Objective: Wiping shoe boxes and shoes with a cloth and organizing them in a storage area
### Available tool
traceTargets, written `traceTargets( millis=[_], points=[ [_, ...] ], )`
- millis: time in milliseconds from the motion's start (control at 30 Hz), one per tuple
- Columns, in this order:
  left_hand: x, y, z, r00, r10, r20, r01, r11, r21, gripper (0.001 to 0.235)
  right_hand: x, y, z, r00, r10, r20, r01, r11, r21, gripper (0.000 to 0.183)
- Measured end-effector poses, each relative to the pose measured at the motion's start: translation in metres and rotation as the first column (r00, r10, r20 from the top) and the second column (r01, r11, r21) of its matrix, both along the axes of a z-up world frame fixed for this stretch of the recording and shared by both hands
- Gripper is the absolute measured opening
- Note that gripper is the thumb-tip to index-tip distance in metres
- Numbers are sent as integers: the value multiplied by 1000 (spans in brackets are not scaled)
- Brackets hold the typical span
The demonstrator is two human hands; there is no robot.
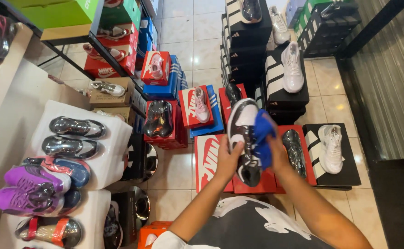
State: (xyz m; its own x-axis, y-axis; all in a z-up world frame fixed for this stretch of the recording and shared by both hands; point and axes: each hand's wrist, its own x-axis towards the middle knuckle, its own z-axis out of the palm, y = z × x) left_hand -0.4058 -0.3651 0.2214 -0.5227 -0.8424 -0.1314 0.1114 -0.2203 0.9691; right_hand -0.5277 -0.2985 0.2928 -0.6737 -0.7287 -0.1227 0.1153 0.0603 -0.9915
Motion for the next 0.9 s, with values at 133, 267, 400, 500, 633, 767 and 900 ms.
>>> traceTargets(
  millis=[133, 267, 400, 500, 633, 767, 900],
  points=[
    [4, 1, 42, 974, 22, -226, 71, 916, 395, 75, -30, 5, -74, 988, 1, 153, 24, 987, -160, 58],
    [13, -4, 18, 843, 37, -536, 343, 729, 592, 66, -10, 25, -62, 970, 40, 238, 45, 940, -338, 52],
    [18, -23, -51, 857, 117, -501, 330, 621, 711, 70, 27, 41, -70, 930, -4, -369, -146, 914, -379, 80],
    [19, -26, 20, 929, -30, -369, 189, 895, 403, 65, 28, 43, -34, 785, -133, -605, -191, 877, -441, 60],
    [27, -25, 49, 961, -257, -105, 246, 963, -108, 82, 13, 36, -13, 540, 81, -838, -323, 939, -117, 64],
    [29, -9, 37, 959, -254, -122, 209, 932, -295, 78, -23, -3, 5, 317, 54, -947, -336, 940, -59, 61],
    [26, 4, 16, 947, -242, -209, 160, 925, -345, 79, -30, -31, 24, 446, -10, -895, -270, 952, -145, 54]
  ],
)
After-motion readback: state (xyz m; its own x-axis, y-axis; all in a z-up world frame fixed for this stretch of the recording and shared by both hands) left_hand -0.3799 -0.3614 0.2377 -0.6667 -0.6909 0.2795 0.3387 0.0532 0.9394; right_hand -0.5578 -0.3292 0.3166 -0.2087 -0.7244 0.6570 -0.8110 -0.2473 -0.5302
